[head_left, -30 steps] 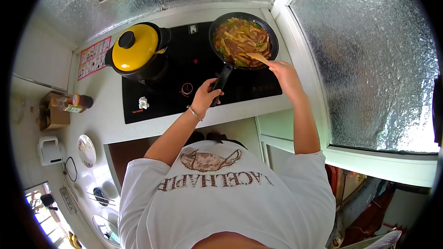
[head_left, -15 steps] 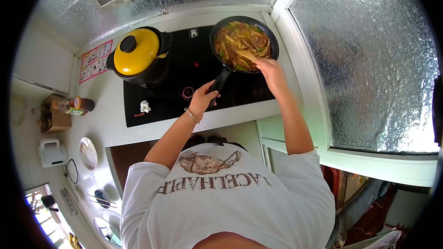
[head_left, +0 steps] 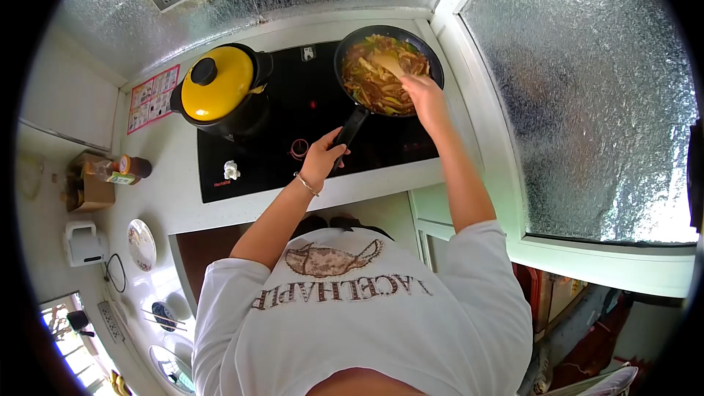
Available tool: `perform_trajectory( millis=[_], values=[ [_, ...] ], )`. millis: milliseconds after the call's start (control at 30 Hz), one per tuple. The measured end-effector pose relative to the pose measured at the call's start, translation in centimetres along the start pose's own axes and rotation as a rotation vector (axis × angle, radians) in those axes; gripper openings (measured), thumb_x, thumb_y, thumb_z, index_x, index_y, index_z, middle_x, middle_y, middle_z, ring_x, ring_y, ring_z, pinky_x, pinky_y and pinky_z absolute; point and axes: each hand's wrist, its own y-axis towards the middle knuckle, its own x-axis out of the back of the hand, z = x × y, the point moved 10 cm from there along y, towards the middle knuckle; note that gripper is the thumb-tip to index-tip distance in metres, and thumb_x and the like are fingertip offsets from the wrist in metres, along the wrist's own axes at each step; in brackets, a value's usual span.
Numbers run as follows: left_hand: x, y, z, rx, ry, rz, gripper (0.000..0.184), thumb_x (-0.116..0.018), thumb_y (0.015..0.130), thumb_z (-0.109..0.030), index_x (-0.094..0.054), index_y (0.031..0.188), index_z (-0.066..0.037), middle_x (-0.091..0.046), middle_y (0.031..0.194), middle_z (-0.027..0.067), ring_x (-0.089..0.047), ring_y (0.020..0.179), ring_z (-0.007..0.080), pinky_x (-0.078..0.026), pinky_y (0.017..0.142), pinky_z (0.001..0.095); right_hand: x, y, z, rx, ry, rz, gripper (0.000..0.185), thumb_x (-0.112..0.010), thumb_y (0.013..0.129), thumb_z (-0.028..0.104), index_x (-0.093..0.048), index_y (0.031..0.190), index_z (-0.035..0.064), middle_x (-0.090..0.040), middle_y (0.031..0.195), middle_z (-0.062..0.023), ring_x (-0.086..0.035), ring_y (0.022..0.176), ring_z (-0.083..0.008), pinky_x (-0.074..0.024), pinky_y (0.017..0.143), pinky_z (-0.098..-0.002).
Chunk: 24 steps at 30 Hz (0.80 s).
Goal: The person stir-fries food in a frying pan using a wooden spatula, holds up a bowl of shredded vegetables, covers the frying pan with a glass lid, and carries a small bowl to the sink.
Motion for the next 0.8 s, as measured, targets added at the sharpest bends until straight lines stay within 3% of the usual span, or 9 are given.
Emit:
perform_trajectory(
  millis=[200, 367, 433, 567, 800],
  values=[
    [0.0, 0.1, 0.1, -0.001, 0.021, 0.014, 0.046, -0.055, 0.084, -0.003, -0.047, 0.130, -0.002, -0.060, 0.082, 0.0048, -0.051, 0.058, 0.0086, -0.044, 0.056, 0.0222, -0.7, -1.5, 0.5, 0.101, -0.056, 0.034, 0.021, -0.057, 0.081, 0.004, -0.062, 0.101, 0.0009, -0.063, 0.097, -0.0165, -0.059, 0.091, -0.0334, -0.0477, 0.076, -0.0387],
    [0.0, 0.3, 0.3, -0.010, 0.012, 0.025, 0.048, -0.055, 0.085, -0.003, -0.045, 0.131, -0.002, -0.060, 0.082, 0.0045, -0.050, 0.058, 0.0084, -0.044, 0.056, 0.0222, 1.9, -4.3, -0.2, -0.037, -0.059, 0.084, 0.021, -0.058, 0.080, 0.003, -0.063, 0.101, 0.0013, -0.063, 0.099, -0.0157, -0.060, 0.091, -0.0323, -0.0483, 0.077, -0.0378],
    [-0.1, 0.2, 0.6, -0.002, 0.015, 0.022, 0.047, -0.055, 0.085, -0.003, -0.046, 0.131, -0.002, -0.060, 0.082, 0.0044, -0.050, 0.059, 0.0084, -0.044, 0.056, 0.0221, 1.7, -4.5, -2.8, -0.102, 0.010, 0.000, 0.022, -0.060, 0.079, 0.001, -0.064, 0.101, 0.0032, -0.064, 0.098, -0.0149, -0.061, 0.090, -0.0311, -0.0490, 0.077, -0.0368],
    [-0.3, -0.4, -0.4, 0.019, 0.016, 0.013, 0.046, -0.054, 0.085, -0.002, -0.046, 0.130, -0.002, -0.059, 0.083, 0.0040, -0.051, 0.061, 0.0083, -0.045, 0.057, 0.0218, 5.7, -3.6, -1.0, -0.102, -0.054, -0.124, 0.018, -0.059, 0.081, 0.001, -0.066, 0.098, 0.0028, -0.065, 0.095, -0.0148, -0.062, 0.087, -0.0294, -0.0497, 0.076, -0.0342],
    [-0.3, 0.1, -0.3, -0.004, 0.008, 0.033, 0.045, -0.054, 0.085, -0.002, -0.047, 0.130, -0.002, -0.059, 0.084, 0.0033, -0.051, 0.063, 0.0082, -0.045, 0.057, 0.0217, 5.3, -4.3, -3.1, -0.121, -0.094, -0.056, 0.020, -0.061, 0.079, 0.001, -0.065, 0.099, 0.0019, -0.065, 0.093, -0.0154, -0.061, 0.086, -0.0298, -0.0491, 0.074, -0.0351]
  ],
)
